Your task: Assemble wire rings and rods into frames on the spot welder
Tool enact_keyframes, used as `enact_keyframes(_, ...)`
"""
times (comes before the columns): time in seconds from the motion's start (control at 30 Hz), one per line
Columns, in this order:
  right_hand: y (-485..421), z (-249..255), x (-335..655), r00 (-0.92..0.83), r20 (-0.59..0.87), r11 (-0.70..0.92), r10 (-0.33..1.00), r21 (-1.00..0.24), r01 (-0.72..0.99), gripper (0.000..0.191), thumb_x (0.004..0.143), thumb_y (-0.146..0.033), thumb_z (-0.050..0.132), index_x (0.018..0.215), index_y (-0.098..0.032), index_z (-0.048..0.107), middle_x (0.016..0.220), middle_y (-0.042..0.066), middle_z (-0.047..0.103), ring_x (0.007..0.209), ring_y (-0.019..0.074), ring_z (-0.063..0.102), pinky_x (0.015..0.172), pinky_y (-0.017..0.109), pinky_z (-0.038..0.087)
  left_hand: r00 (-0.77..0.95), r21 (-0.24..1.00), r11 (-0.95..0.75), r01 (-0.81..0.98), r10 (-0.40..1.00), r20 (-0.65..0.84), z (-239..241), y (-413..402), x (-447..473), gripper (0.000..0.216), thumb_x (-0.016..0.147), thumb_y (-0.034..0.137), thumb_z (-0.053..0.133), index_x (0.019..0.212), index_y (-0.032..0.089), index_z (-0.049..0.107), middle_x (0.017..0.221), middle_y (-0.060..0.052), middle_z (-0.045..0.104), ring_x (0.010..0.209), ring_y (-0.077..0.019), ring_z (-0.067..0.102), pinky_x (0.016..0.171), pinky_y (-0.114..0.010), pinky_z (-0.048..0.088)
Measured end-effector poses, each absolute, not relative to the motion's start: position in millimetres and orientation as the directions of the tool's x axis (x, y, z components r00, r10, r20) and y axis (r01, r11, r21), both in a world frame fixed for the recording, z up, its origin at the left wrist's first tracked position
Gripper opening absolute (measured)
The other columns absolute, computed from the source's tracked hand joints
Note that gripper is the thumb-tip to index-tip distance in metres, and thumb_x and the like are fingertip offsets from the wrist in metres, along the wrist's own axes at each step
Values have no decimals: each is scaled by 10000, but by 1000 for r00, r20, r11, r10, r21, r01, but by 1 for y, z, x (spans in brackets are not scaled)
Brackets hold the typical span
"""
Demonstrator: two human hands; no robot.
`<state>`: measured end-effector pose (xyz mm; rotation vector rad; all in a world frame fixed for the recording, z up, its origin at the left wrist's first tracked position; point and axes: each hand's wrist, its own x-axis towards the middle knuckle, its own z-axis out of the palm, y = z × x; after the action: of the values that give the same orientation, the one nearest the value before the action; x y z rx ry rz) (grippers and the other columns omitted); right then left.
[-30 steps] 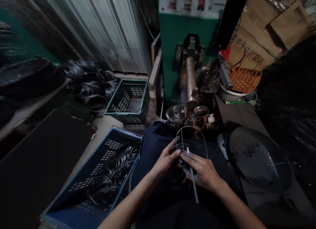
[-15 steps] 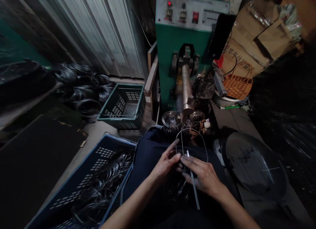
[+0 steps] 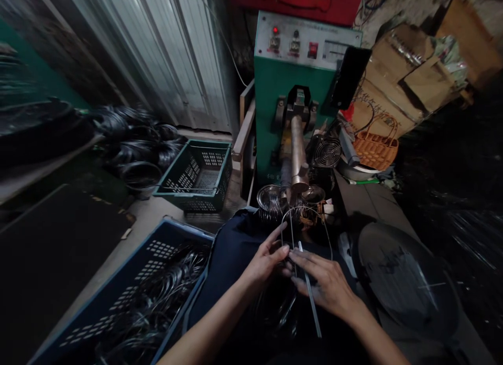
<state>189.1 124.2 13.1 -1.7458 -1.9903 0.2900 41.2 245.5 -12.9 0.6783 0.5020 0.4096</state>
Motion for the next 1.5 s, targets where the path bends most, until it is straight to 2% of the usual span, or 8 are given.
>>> enact_keyframes(0.3, 135, 21, 199, -63, 185, 148, 981, -494, 856, 521, 853, -228, 606, 1358, -299, 499, 1320, 15, 594, 1170, 176, 594, 975, 306, 511, 815, 648, 721, -245, 515, -265, -13, 253, 50, 778, 786, 275, 733, 1457, 302, 339, 859, -20, 565, 598, -107, 614, 513, -224, 553)
enact_keyframes(0.53, 133, 18, 200, -70, 194, 150, 978, -434, 888, 515, 874, -277, 607, 1372, -308, 480, 1283, 32, 617, 1106, 185, 627, 896, 297, 539, 800, 676, 696, -244, 539, -266, -13, 252, 51, 751, 770, 280, 742, 1432, 277, 388, 859, -12, 557, 610, -115, 607, 513, -232, 544)
enact_keyframes(0.67, 145, 13, 210, -89, 256, 172, 963, -322, 931, 457, 905, -336, 580, 1347, -250, 506, 1029, 52, 708, 879, 171, 673, 765, 269, 520, 760, 751, 620, -228, 595, -261, -14, 274, 59, 691, 749, 257, 757, 1379, 250, 474, 915, -37, 587, 604, -105, 600, 529, -243, 551)
enact_keyframes(0.77, 169, 12, 226, -82, 333, 143, 939, -164, 976, 261, 903, -379, 595, 1112, -233, 652, 891, 55, 715, 824, 188, 653, 872, 342, 433, 725, 781, 572, -251, 645, -239, -13, 308, 74, 693, 743, 211, 755, 1377, 256, 478, 930, -52, 615, 574, -87, 584, 522, -237, 551)
enact_keyframes(0.83, 187, 12, 239, -81, 379, 134, 922, -117, 984, 175, 922, -364, 580, 988, -232, 674, 886, 46, 710, 856, 188, 639, 969, 409, 324, 711, 795, 545, -265, 668, -221, -12, 332, 85, 666, 741, 179, 749, 1354, 249, 501, 914, -52, 619, 580, -92, 587, 524, -245, 561)
enact_keyframes(0.93, 208, 14, 253, -81, 414, 148, 907, -132, 980, 166, 952, -331, 541, 959, -228, 671, 947, 46, 702, 930, 189, 617, 992, 427, 233, 705, 812, 513, -278, 683, -191, -10, 357, 98, 624, 741, 150, 739, 1324, 222, 528, 883, -52, 620, 586, -106, 594, 516, -261, 572)
enact_keyframes(1.17, 230, 22, 262, -37, 388, 123, 921, -199, 972, 210, 972, -317, 506, 916, -204, 673, 879, 37, 689, 867, 175, 604, 834, 339, 272, 686, 808, 503, -307, 706, -178, -7, 380, 110, 595, 744, 120, 711, 1304, 191, 523, 922, -63, 628, 578, -121, 610, 480, -276, 569)
enact_keyframes(1.5, 238, 23, 267, -70, 425, 160, 903, -181, 970, 258, 981, -358, 482, 885, -208, 669, 871, 32, 685, 842, 167, 604, 768, 317, 279, 664, 792, 508, -340, 725, -180, -8, 385, 115, 595, 708, 112, 731, 1268, 179, 540, 923, -66, 632, 600, -131, 608, 485, -286, 570)
